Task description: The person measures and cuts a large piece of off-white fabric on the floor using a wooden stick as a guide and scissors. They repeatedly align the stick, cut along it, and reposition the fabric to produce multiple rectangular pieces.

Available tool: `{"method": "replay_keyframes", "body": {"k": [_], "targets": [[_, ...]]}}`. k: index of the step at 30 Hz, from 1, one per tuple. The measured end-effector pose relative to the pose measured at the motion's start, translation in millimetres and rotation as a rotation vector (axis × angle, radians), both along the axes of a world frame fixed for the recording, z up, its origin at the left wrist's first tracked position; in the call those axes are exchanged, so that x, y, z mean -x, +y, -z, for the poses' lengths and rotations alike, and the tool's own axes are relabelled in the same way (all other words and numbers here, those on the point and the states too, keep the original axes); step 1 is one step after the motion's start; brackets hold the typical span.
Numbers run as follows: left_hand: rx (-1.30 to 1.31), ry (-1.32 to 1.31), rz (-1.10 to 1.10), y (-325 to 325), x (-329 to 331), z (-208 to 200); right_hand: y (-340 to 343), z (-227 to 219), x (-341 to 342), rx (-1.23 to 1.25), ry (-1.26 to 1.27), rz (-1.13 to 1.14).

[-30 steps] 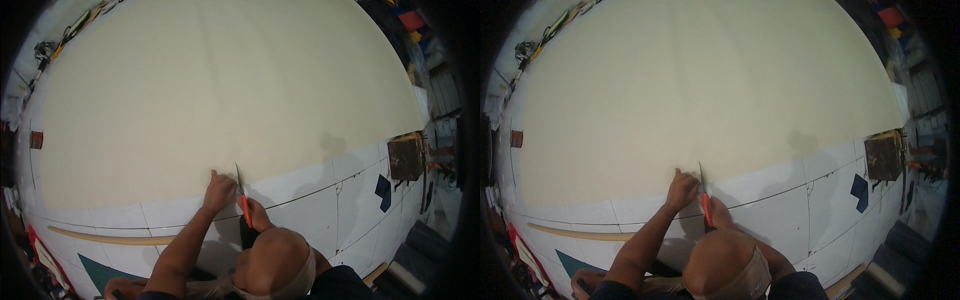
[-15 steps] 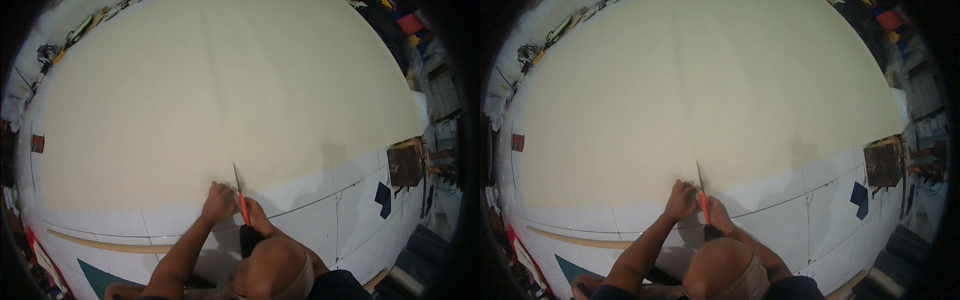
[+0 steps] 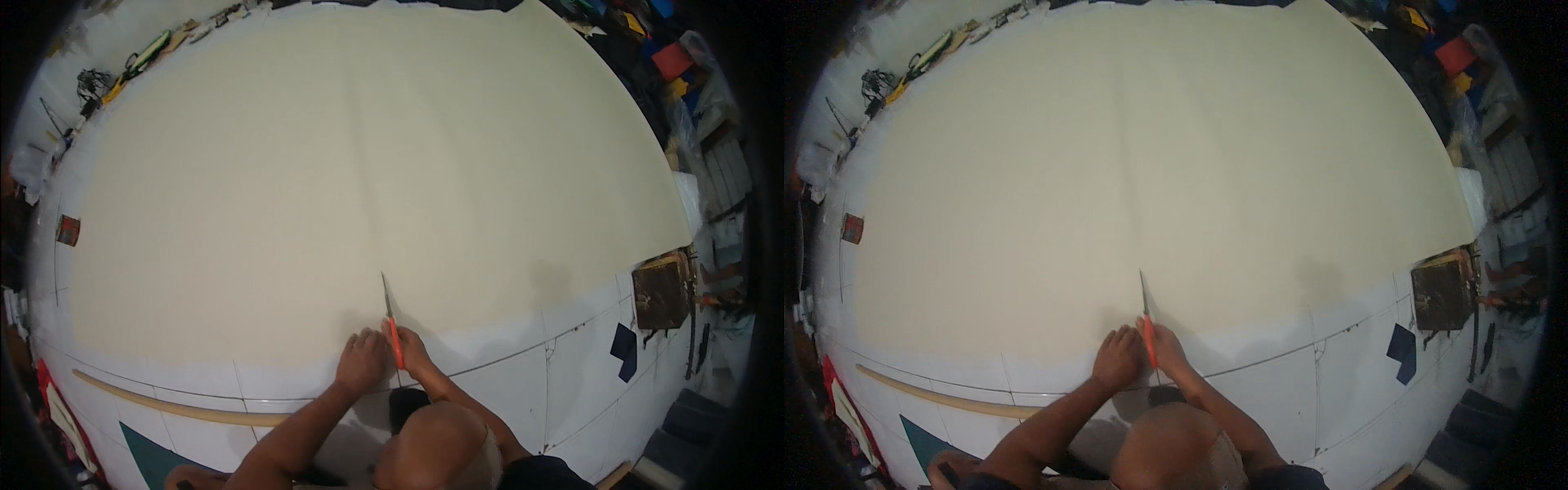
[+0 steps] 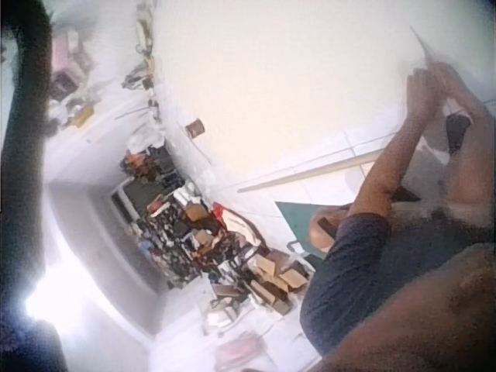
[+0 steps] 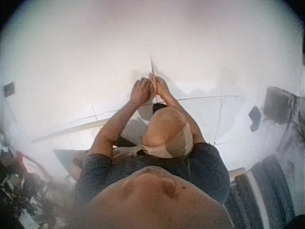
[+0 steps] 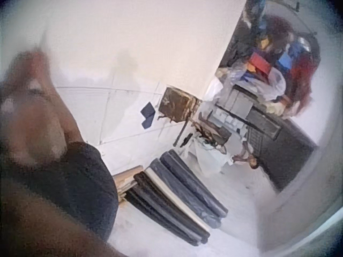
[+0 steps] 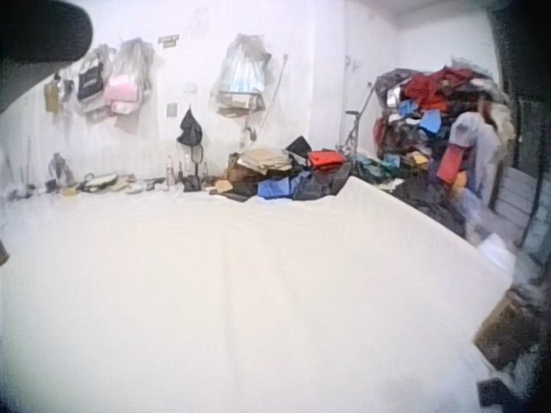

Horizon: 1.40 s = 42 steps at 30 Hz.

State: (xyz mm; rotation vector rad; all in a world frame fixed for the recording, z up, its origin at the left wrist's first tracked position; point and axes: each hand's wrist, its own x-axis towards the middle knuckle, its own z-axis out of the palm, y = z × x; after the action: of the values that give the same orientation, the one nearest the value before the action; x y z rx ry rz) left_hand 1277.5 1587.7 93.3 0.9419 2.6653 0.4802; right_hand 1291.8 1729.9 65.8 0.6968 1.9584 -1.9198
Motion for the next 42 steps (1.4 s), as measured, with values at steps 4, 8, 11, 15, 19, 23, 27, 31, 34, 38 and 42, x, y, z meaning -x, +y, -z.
{"method": "replay_keyframes", "body": {"k": [4, 8, 11, 15, 19, 23, 27, 31, 34, 38, 42], "targets": [[-0.026, -0.005, 0.005, 0, 1, 0, 6, -7, 2, -0.104, -0.038, -0.026], [-0.030, -0.007, 0.006, -3, 0, 1, 2, -15, 4, -0.037, -0.034, -0.004], [-0.065, -0.014, 0.010, -3, -1, 3, 4, -5, 11, -0.004, 0.035, 0.037], [-0.058, -0.052, 0.012, -3, 1, 6, 11, 2, 45, 0.110, -0.109, 0.048], [-0.019, -0.070, 0.012, -3, 3, 1, 15, -6, 79, 0.130, -0.140, 0.030], [-0.012, -0.104, 0.022, 1, 6, -5, 21, 3, 97, 0.007, -0.055, 0.023], [0.010, -0.094, 0.028, -1, 6, -3, 22, -6, 102, 0.091, -0.058, 0.028], [0.024, -0.140, 0.024, -4, 8, -3, 25, -38, 120, 0.177, -0.152, 0.021], [0.005, -0.137, 0.031, -4, 7, -4, 30, -28, 145, 0.170, -0.139, 0.019], [0.007, -0.158, 0.039, -2, 10, -5, 35, -2, 191, 0.087, -0.022, 0.042], [-0.011, -0.166, 0.042, -2, 16, -10, 32, 4, 211, 0.074, -0.015, 0.056]]}}
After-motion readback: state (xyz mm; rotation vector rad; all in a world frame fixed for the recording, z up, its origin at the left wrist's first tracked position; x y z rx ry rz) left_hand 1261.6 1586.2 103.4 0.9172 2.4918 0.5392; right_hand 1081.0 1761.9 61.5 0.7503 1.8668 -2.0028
